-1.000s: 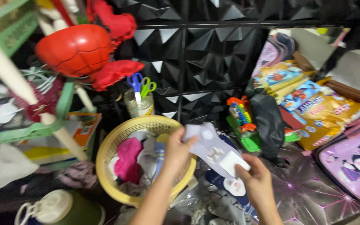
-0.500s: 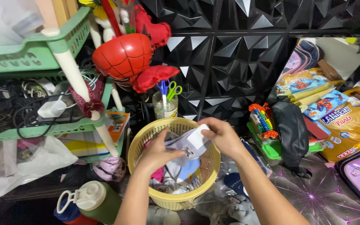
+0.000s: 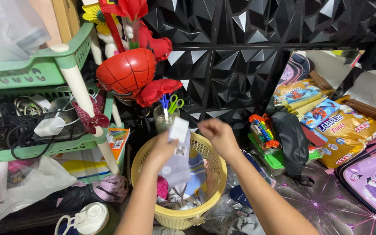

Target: The person unpacks various socks and small clothing items from plastic packaging and places them into a yellow laundry basket. They handle multiple items one by one, removing them from clear bags and adding them to the basket.

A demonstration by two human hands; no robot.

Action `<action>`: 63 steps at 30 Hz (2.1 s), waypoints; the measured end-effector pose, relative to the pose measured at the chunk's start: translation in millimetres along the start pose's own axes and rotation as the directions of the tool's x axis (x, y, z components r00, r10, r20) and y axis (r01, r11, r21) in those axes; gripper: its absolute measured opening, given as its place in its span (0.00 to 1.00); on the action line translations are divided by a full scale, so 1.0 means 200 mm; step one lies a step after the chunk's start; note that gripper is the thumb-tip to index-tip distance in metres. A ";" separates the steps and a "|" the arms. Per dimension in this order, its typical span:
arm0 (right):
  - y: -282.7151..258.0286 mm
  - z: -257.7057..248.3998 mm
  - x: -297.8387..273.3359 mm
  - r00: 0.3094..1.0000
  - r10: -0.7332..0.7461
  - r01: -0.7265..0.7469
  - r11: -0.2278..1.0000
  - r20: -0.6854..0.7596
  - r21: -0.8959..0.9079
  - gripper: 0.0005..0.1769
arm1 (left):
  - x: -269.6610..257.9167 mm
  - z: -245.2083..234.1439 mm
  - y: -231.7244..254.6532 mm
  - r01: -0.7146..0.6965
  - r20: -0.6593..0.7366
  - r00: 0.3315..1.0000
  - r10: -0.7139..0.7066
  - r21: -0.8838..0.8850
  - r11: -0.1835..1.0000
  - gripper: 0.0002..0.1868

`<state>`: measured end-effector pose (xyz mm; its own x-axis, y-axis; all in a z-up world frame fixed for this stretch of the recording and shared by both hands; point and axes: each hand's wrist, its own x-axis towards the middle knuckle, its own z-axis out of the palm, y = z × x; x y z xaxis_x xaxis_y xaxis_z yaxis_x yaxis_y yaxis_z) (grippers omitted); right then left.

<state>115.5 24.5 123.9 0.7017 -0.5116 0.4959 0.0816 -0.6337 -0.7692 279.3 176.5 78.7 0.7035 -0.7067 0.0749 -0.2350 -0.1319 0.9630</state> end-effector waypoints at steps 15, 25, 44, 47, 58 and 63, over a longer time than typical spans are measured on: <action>0.49 0.10 -0.19 0.817 0.552 -0.458 0.442 0.169 0.771 0.06 | -0.19 -0.05 -0.31 0.202 -0.190 0.948 -0.256 -0.262 0.944 0.17; 0.30 0.13 -0.20 0.769 0.607 -0.601 0.578 0.201 0.552 0.14 | -0.17 0.00 -0.26 0.057 -0.024 0.996 -0.083 -0.529 0.847 0.16; 0.06 0.02 -0.30 0.981 0.131 -0.156 0.972 -0.144 -0.176 0.12 | -0.24 0.33 -0.11 -0.072 0.317 0.910 0.269 -0.518 0.852 0.15; 0.06 -0.04 -0.30 0.952 0.259 -0.267 0.963 -0.162 -0.032 0.13 | -0.23 0.37 -0.09 -0.080 0.342 0.894 0.290 -0.516 0.853 0.15; 0.04 -0.11 -0.38 0.995 -0.047 0.038 0.994 -0.089 -0.100 0.05 | -0.26 0.55 0.00 0.046 0.311 0.945 0.101 -0.432 0.901 0.19; 0.20 -0.22 -0.34 0.948 0.312 -0.260 0.876 -0.065 0.407 0.13 | -0.28 0.57 -0.06 0.022 0.339 0.932 0.133 -0.417 0.909 0.19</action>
<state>39.1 8.3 76.3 0.6448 -0.7201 0.2565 0.1768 -0.1859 -0.9665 165.5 138.6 33.1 0.3970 -0.9112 0.1101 0.0816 0.1545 0.9846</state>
